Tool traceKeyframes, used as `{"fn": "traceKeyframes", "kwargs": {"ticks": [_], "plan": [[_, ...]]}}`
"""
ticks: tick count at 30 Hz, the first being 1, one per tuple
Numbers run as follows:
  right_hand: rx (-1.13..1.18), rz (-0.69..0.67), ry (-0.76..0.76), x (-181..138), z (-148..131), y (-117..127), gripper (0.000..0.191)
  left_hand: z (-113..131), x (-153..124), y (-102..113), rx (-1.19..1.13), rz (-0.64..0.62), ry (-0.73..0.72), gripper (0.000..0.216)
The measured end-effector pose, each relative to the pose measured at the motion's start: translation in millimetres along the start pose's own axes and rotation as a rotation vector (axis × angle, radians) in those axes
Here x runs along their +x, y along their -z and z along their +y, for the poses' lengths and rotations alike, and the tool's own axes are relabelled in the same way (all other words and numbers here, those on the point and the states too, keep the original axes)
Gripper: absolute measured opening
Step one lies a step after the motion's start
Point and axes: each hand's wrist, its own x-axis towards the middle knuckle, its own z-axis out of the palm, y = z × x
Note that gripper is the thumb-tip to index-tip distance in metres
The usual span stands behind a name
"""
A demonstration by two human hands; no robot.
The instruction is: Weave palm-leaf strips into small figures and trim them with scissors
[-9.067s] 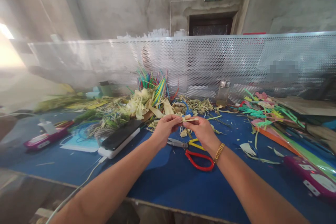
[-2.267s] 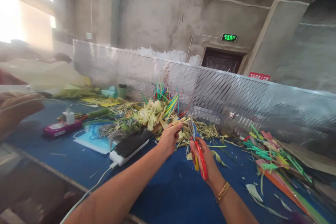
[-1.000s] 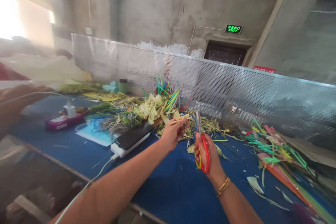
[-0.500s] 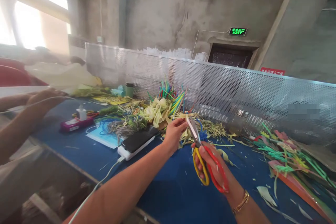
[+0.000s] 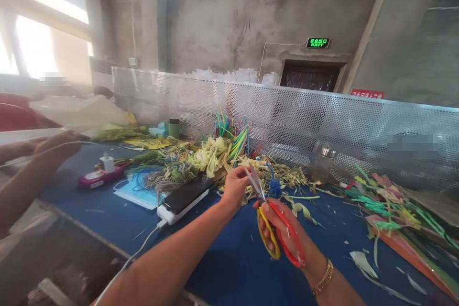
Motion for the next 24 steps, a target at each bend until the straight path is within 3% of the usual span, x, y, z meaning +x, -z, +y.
{"fn": "traceKeyframes", "kwargs": {"ticks": [8, 24], "plan": [[-0.028, 0.086, -0.051, 1.6, 0.1, -5.3, 0.048, -1.8, -3.2, -3.4, 0.006, 0.029, 0.018, 0.031], [-0.048, 0.145, -0.062, 1.4, -2.6, -7.1, 0.053, -4.9, -3.9, -3.5, 0.032, 0.012, 0.022, 0.024]]}}
